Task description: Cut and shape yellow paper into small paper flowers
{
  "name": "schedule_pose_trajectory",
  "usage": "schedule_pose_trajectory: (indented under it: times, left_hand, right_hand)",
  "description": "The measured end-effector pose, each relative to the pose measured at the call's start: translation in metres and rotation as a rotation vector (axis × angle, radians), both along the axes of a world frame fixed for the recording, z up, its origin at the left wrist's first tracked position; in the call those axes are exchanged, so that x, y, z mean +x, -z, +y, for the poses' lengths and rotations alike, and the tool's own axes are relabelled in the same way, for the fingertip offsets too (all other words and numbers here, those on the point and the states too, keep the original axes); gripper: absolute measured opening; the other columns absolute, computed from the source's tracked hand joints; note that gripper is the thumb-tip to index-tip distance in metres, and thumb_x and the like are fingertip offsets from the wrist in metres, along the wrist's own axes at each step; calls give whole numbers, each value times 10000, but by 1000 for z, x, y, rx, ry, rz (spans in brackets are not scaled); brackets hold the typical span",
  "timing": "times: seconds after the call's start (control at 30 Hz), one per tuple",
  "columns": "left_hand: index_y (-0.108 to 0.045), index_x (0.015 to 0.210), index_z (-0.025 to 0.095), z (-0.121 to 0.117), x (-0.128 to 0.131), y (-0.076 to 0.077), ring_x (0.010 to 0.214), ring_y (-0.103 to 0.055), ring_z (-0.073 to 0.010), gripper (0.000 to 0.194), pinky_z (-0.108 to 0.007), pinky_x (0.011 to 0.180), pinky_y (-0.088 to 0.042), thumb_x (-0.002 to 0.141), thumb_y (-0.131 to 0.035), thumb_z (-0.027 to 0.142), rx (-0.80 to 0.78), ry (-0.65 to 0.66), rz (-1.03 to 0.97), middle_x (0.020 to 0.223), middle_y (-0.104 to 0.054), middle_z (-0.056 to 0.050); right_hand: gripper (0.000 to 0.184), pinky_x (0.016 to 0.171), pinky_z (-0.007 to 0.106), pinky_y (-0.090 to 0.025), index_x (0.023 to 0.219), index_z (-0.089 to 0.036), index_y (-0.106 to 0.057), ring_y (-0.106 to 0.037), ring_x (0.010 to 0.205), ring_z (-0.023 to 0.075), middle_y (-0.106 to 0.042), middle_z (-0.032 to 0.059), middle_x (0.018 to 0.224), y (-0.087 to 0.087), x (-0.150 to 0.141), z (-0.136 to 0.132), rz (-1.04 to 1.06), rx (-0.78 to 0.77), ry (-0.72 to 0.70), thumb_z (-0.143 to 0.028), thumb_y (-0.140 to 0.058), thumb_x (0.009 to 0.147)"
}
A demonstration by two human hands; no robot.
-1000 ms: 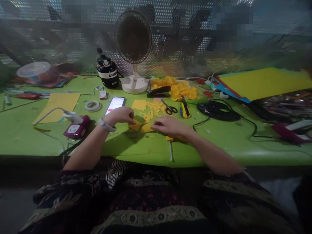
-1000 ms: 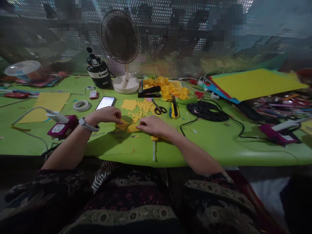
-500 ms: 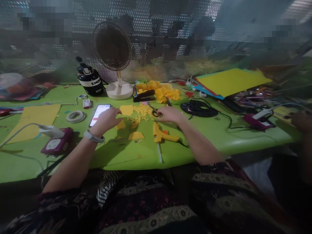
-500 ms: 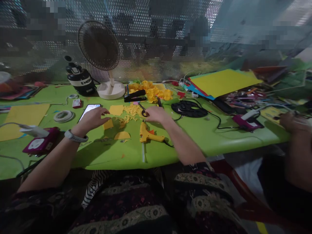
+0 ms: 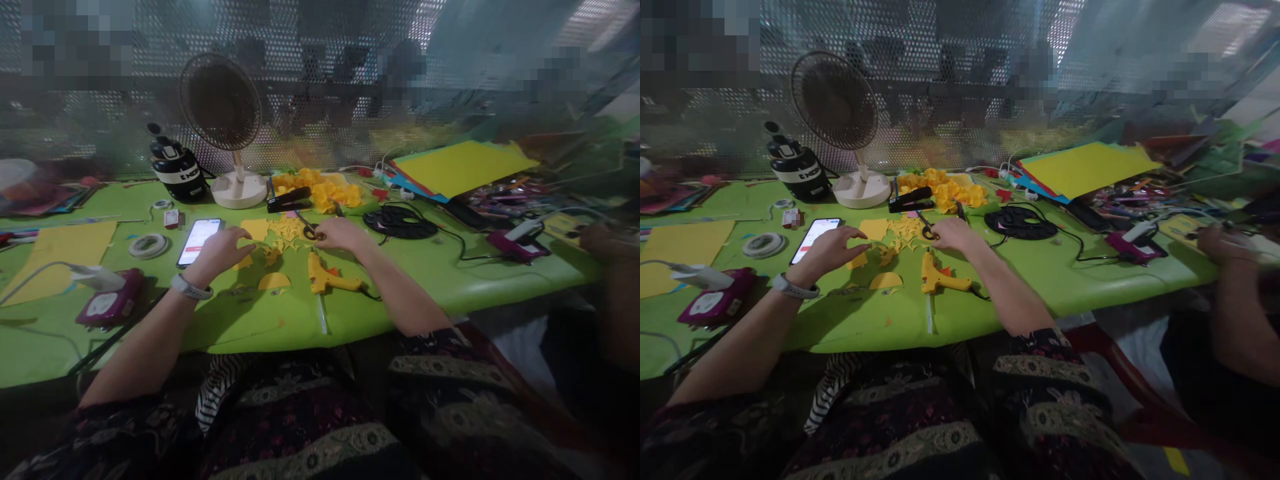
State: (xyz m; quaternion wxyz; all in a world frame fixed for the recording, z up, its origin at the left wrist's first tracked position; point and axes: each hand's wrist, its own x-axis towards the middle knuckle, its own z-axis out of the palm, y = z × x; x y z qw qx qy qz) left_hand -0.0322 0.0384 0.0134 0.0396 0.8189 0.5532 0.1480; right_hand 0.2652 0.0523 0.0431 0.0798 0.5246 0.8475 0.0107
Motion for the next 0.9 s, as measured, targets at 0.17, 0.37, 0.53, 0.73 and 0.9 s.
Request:
schedule_pose_trajectory:
  times: [0.17, 0.37, 0.53, 0.73, 0.9]
  left_hand:
    - [-712, 1056, 228, 0, 1, 0, 997, -656, -308, 345, -387, 836, -488, 872, -555, 473, -4, 15, 4, 1126, -721, -105]
    - [-711, 1074, 213, -1, 3, -2, 1001, -654, -313, 365, -396, 855, -489, 877, -551, 474, -25, 34, -13, 1141, -712, -121]
    - [-697, 1115, 196, 0, 3, 1, 1035, -647, -319, 376, -399, 879, -481, 884, -544, 450, -47, 79, -15, 1182, -700, -132]
    - [-704, 1118, 181, -5, 8, -2, 964, -670, -297, 380, -375, 820, -500, 882, -549, 436, -68, 82, 2, 1160, -709, -133]
    - [-702, 1126, 152, -12, 13, -11, 1001, -674, -310, 389, -412, 840, -512, 892, -534, 412, -71, 79, -26, 1181, -703, -146]
  right_hand:
    - [179, 668, 270, -389, 886, -173, -747, -640, 827, 202, -730, 90, 927, 4, 4, 4, 18, 10, -19, -280, -607, 916]
    - [207, 681, 268, -403, 922, -181, -754, -647, 872, 215, -733, 97, 963, 6, 0, 4, 27, 24, -20, -308, -591, 930]
    - [244, 718, 304, -434, 1006, -141, -753, -662, 913, 258, -731, 142, 1011, 11, -6, 5, -40, 43, -36, -233, -534, 947]
    - [283, 741, 307, -439, 1029, -96, -736, -657, 935, 258, -721, 170, 1024, 20, -6, 8, -7, 81, -84, -144, -473, 935]
    - [210, 666, 281, -395, 924, -132, -718, -631, 827, 204, -720, 122, 1004, 9, 11, 13, 116, 87, -60, -175, -512, 926]
